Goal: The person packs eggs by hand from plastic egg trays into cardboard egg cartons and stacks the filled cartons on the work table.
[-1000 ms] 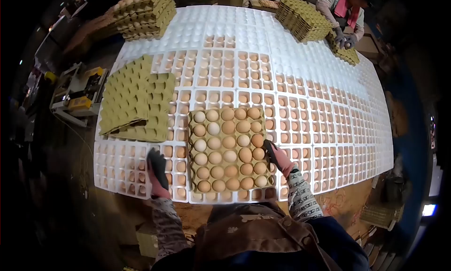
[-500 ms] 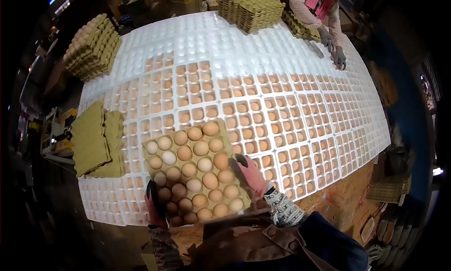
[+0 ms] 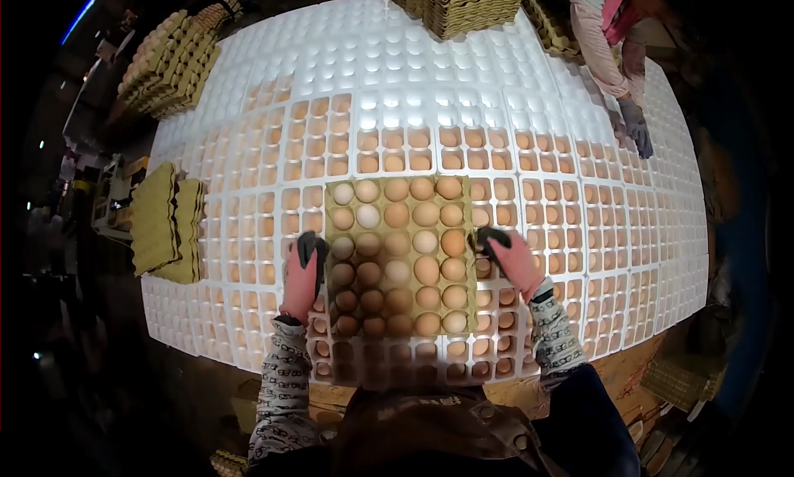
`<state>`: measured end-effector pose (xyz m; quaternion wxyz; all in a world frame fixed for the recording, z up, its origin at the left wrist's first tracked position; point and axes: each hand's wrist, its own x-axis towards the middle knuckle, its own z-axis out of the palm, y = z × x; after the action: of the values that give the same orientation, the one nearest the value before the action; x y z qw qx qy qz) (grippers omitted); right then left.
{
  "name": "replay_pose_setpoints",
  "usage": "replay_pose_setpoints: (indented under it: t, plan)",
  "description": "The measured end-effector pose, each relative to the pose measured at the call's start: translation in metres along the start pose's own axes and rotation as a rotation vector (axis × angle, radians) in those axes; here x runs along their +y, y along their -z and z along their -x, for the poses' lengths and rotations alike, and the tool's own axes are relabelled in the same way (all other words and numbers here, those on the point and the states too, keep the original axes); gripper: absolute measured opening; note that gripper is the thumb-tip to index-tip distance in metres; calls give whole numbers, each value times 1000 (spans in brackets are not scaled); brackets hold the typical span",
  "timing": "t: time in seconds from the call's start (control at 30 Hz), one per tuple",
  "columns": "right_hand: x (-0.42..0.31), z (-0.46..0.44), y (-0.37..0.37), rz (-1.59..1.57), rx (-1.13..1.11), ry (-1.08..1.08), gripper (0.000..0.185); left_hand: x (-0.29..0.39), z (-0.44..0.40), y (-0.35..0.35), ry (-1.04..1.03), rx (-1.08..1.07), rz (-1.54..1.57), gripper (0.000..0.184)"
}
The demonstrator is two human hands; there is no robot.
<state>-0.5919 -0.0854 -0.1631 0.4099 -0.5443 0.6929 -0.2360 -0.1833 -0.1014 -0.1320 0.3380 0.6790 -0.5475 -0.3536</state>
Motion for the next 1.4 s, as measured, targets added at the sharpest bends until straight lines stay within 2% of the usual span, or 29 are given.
replay_pose_setpoints:
  t: [0.03,0.1,0.2,0.23,0.3,0.33,0.37,0.43,0.47,0.5,0.53,0.57,0.6,0.7,0.73,0.77,0.83,0.87,0.9,0.97,1.0,1.03,1.1,1.17,1.2,1.23,1.3,1.37,1.4]
  plan:
    - [-28,-11,18,-31,107,31,53,38,-1,4,-50,87,-43,36]
    - [-92,-39,34,83,164,251,63,66,-27,1,-174,-49,-72,41]
    - [-110,-96,16,684,-90,532,66,61,-60,-21,-365,-197,-519,47]
    - [-91,-127,8,749,-252,619,62,54,-68,-17,-311,-253,-435,51]
    - [-121,-125,32,731,-420,540,58,35,-79,-5,-201,-363,-258,60]
    - [-111,-114,39,601,-322,509,49,37,-73,1,-200,-348,-82,44]
    - [-118,-100,47,399,-334,346,46,28,-72,6,-40,-322,343,37]
    - [-62,-108,50,-490,-203,211,41,-2,-80,17,278,-241,1193,24]
    - [-72,-106,52,-595,-237,262,39,-27,-87,20,-138,-261,679,20]
    - [-86,-101,52,-704,-271,304,38,-37,-104,27,-219,-304,409,23]
    - [-97,-106,47,-614,-252,335,36,-19,-114,26,-83,-381,363,23]
    - [-63,-132,47,-672,-314,58,37,12,-121,26,42,-455,311,23]
    - [-92,-130,34,-329,-341,195,39,36,-119,14,-645,-263,-158,32]
    - [-161,-112,-16,721,-309,597,51,62,-136,10,-518,-549,-706,51]
    - [-155,-119,-19,677,-318,616,56,54,-147,15,-564,-597,-595,63]
    - [-168,-117,-4,641,-396,484,61,50,-152,21,-472,-609,-218,62]
    - [-137,-120,14,-281,-471,225,57,43,-148,29,-243,-596,532,61]
    - [-136,-122,26,-562,-508,186,58,58,-140,39,-89,-623,685,59]
    - [-141,-117,22,-589,-373,186,58,55,-143,40,-12,-660,720,55]
    - [-150,-121,19,-430,-536,224,57,60,-149,16,-462,-560,175,48]
    - [-153,-127,-2,-27,-434,558,55,69,-142,7,-626,-421,-175,44]
    - [-157,-124,-15,262,-374,587,54,82,-137,-3,-703,-415,-648,48]
    - [-171,-120,-34,724,-272,702,54,77,-147,-16,-744,-499,-722,48]
    - [-160,-129,-32,687,-211,792,53,77,-154,-15,-884,-523,-748,46]
    - [-157,-133,-27,455,-270,680,52,75,-154,-13,-886,-521,-680,43]
    - [-153,-138,-22,223,-328,564,50,75,-158,-10,-811,-584,-631,39]
    - [-145,-158,-9,-335,-392,214,40,61,-176,-7,-721,-574,-34,33]
    - [-148,-193,-2,-430,-304,-46,41,54,-213,-3,-109,-723,510,37]
    - [-153,-207,-8,-397,-237,78,43,53,-229,2,147,-921,845,43]
